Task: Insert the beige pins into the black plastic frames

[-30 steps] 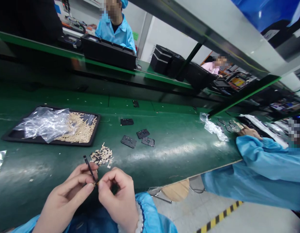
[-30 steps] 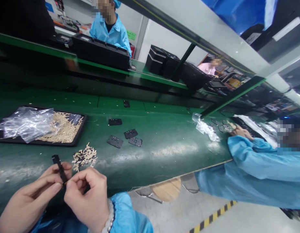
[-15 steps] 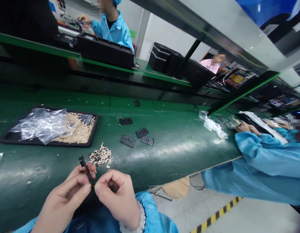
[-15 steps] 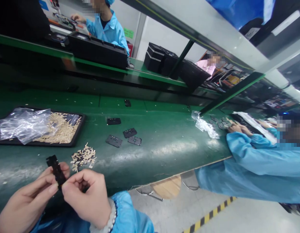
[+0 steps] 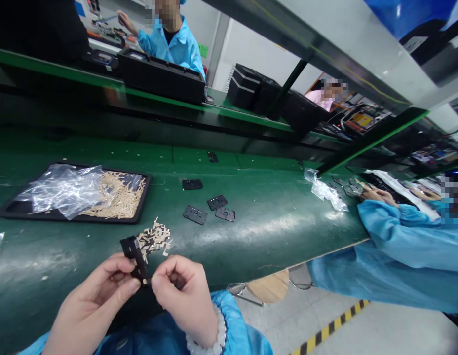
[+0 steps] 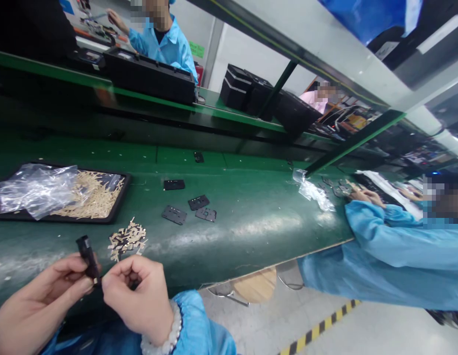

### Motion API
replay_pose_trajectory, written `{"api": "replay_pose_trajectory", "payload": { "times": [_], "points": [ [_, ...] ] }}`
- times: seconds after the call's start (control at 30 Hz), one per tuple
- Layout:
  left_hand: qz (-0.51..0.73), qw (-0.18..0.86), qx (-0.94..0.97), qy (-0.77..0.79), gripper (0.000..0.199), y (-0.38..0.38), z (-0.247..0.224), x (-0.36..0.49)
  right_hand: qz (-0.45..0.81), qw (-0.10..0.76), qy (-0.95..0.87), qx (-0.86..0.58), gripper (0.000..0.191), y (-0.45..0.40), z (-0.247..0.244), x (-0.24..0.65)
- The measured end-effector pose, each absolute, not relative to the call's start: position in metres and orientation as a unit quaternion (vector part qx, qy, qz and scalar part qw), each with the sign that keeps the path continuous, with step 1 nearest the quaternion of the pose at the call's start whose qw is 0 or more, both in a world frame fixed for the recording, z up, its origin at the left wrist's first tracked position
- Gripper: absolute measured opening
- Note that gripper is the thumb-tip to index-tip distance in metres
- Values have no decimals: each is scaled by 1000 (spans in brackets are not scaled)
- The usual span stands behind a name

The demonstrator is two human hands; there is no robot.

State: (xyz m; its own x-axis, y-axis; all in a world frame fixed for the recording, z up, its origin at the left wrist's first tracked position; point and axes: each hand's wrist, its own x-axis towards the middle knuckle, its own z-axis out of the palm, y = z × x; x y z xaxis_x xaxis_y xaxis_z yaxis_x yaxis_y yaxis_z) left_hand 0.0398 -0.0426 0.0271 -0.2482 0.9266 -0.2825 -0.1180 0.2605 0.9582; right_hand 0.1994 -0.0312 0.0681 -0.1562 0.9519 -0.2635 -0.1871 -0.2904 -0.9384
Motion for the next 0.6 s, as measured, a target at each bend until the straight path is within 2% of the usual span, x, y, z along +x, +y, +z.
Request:
{"api": "replay_pose_trajectory", "payload": {
  "times": [0.13,0.33,0.6],
  "points": [
    [513,489,345,615,38,-47,22,37,626,448,-417,-483,20,-31,67,201],
    [511,479,356,619,38,-50,15,34,685,400,-401,-458,29,-28,66,205],
    [516,434,363,643,34,-56,14,39,587,480,-439,-482,20,-36,62,194]
  ]
}}
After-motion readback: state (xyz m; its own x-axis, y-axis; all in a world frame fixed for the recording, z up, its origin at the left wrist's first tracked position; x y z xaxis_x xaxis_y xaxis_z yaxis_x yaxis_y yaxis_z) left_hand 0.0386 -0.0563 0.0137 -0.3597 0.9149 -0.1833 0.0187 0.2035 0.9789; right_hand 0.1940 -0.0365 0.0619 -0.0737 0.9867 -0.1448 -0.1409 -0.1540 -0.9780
